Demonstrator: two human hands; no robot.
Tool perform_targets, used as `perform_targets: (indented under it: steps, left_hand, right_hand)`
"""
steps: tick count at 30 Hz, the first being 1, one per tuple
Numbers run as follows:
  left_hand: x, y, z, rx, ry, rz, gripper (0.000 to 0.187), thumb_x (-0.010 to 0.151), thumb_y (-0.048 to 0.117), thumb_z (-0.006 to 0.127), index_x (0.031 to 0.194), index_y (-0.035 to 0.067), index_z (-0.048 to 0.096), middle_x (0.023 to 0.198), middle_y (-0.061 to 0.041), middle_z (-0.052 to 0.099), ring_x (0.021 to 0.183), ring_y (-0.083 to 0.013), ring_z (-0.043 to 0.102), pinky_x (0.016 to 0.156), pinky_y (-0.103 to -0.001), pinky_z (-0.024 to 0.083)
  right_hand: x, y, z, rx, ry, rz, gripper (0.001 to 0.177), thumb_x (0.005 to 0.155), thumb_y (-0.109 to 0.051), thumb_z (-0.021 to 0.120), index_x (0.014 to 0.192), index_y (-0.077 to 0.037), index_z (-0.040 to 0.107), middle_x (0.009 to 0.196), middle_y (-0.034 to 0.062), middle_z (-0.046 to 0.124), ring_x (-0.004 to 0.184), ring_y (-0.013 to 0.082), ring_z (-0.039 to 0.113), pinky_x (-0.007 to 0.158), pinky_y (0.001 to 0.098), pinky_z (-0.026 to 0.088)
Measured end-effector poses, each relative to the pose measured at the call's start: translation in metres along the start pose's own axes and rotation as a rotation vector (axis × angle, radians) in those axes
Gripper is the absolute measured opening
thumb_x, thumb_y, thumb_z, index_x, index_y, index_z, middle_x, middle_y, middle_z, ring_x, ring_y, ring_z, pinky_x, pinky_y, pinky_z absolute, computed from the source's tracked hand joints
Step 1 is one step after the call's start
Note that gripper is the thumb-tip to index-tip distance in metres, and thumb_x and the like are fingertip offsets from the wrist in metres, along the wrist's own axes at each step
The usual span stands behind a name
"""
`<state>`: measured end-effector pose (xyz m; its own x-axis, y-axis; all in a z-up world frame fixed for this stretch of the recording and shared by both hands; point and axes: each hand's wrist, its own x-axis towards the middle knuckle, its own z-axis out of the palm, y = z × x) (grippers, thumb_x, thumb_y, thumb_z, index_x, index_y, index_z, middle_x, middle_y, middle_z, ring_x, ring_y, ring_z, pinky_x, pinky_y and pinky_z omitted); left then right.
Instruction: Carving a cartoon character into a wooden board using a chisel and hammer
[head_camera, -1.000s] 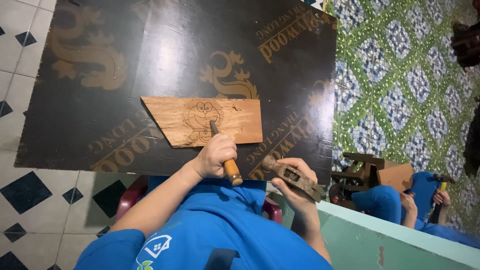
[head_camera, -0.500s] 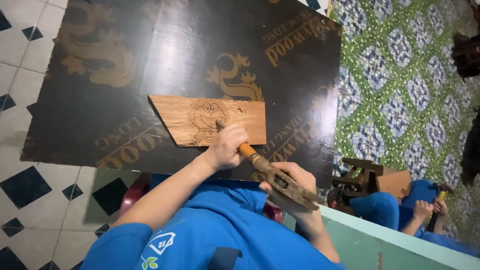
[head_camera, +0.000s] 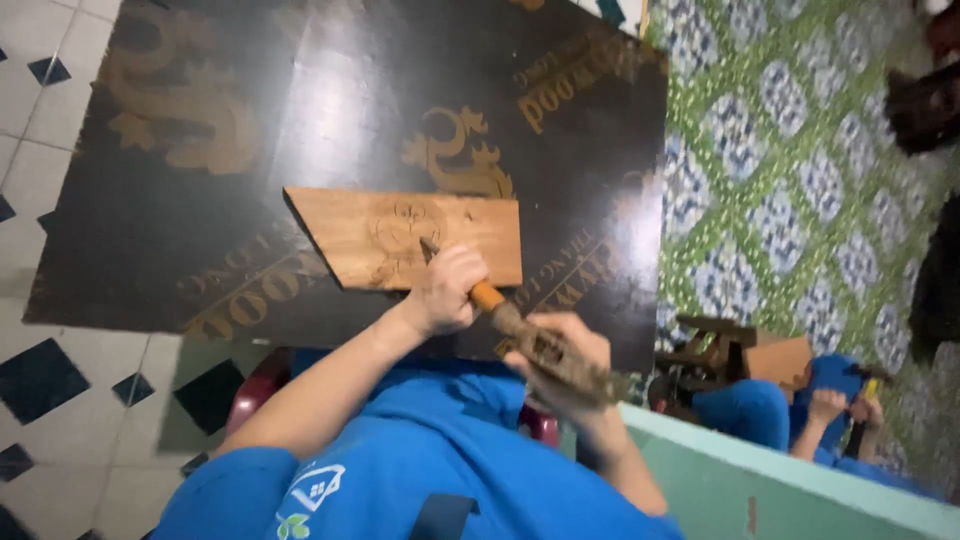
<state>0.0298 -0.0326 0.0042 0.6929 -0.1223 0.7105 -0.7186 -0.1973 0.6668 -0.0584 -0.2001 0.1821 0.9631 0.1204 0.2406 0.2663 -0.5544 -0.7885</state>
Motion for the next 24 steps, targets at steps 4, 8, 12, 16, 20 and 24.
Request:
perform_targets:
  steps: [4,8,12,16,20,24]
  left_hand:
    - [0.045,0.025,-0.025,-0.102,-0.081,0.035,0.013,0.071,-0.005,0.055,0.081,0.002,0.056,0.075,-0.02,0.053,0.077,-0.0476,0.057,0.071,-0.055,0.051]
    - [0.088,0.006,-0.069,-0.436,-0.161,-0.345,0.013,0.095,0.005,0.063,0.105,0.01,0.06,0.077,-0.008,0.062,0.068,-0.0244,0.067,0.063,-0.039,0.055]
    - [0.081,-0.074,-0.054,-0.728,-0.14,-0.494,0.015,0.107,0.014,0.062,0.118,0.01,0.052,0.071,-0.003,0.056,0.054,-0.0135,0.055,0.051,-0.028,0.047]
    - [0.088,-0.065,-0.063,-0.749,-0.171,-0.496,0.017,0.109,0.022,0.058,0.119,0.012,0.048,0.078,-0.003,0.055,0.06,-0.0115,0.052,0.054,-0.024,0.045]
    - [0.095,-0.072,-0.065,-0.747,-0.243,-0.551,0.026,0.111,0.032,0.05,0.123,0.012,0.04,0.085,-0.004,0.056,0.062,-0.0108,0.049,0.052,-0.023,0.043]
    - [0.101,-0.083,-0.067,-0.765,-0.196,-0.742,0.049,0.102,0.052,0.051,0.128,0.013,0.038,0.093,-0.002,0.056,0.061,-0.0079,0.054,0.05,-0.019,0.043]
  right_hand:
    - [0.01,0.03,-0.016,-0.069,-0.062,-0.066,0.031,0.076,-0.021,0.091,0.1,-0.009,0.076,0.074,0.0067,0.074,0.059,0.0175,0.067,0.058,0.0281,0.05]
    - [0.015,0.067,-0.041,0.027,-0.018,0.073,0.054,0.083,-0.052,0.082,0.117,-0.012,0.072,0.099,0.0085,0.07,0.086,0.0154,0.06,0.081,0.03,0.046]
    - [0.039,0.023,-0.04,0.2,-0.073,0.087,0.063,0.09,-0.05,0.074,0.126,-0.001,0.058,0.076,0.0073,0.066,0.07,0.0116,0.061,0.066,0.0233,0.044]
    - [0.05,0.009,-0.043,0.246,-0.11,0.051,0.058,0.091,-0.046,0.075,0.127,-0.006,0.054,0.09,0.0054,0.061,0.071,0.0108,0.06,0.064,0.0209,0.047]
    - [0.059,-0.003,-0.045,0.26,-0.111,0.031,0.055,0.093,-0.049,0.072,0.125,-0.008,0.054,0.096,0.0035,0.056,0.075,0.0105,0.057,0.066,0.0216,0.048]
    - [0.058,-0.006,-0.043,0.239,-0.068,0.077,0.054,0.091,-0.053,0.07,0.122,-0.01,0.057,0.105,0.0023,0.054,0.089,0.0105,0.053,0.077,0.0223,0.044]
